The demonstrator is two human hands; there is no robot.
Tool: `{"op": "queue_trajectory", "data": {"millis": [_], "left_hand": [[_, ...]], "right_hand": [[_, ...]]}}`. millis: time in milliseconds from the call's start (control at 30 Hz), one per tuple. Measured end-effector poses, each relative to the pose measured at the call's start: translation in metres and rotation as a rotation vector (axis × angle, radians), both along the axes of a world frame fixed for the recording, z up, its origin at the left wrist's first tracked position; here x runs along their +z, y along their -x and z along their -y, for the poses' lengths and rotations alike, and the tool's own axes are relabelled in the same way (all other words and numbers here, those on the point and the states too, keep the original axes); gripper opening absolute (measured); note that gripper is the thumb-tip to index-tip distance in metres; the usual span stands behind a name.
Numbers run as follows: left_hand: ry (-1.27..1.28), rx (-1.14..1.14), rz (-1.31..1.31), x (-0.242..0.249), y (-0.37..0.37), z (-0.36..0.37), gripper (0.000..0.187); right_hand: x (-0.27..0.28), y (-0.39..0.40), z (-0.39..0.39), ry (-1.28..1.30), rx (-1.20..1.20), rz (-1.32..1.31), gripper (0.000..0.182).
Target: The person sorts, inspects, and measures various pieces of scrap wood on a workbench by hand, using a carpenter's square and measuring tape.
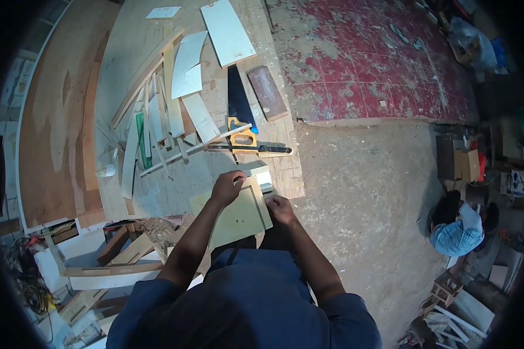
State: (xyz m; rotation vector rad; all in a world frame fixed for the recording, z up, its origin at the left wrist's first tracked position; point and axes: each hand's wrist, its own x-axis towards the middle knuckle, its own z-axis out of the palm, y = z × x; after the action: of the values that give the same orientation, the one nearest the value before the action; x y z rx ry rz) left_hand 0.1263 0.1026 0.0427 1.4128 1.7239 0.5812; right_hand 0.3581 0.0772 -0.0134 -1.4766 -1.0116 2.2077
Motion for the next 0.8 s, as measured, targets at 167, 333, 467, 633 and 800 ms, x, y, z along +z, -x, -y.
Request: {"op": "queue_trajectory", "data": {"millis": [167,333,467,633,800], "left_hand": [[0.017,0.008,0.019,0.004,0.027,0.003,0.015],[0.061,0.025,-0.066,0.028,0.073,0.025,0.016],[0.088,0.089,-0.058,0.021,0.102,0.050,0.015],[0.069,0.070,-0.054,0.015,0.104,0.049,0.015],[0.197,0.031,0.000,-0.007,0.093,0.032,0.018]], "right_hand": [[-0.005,-0.013,-0.041,-0.339,-0.032,0.167,0.011],[0.011,0.002,-0.084,-0.766,0.069,0.369,0.012],[0.023,0.026,-0.095,-0.854,0.162,0.346,0.013],[0.027,0.055,-0.087,-0.948,0.289,0.288,0.011],[0.022,0.078,-0.080,-0.914,0.429,0.271,0.015]]}}
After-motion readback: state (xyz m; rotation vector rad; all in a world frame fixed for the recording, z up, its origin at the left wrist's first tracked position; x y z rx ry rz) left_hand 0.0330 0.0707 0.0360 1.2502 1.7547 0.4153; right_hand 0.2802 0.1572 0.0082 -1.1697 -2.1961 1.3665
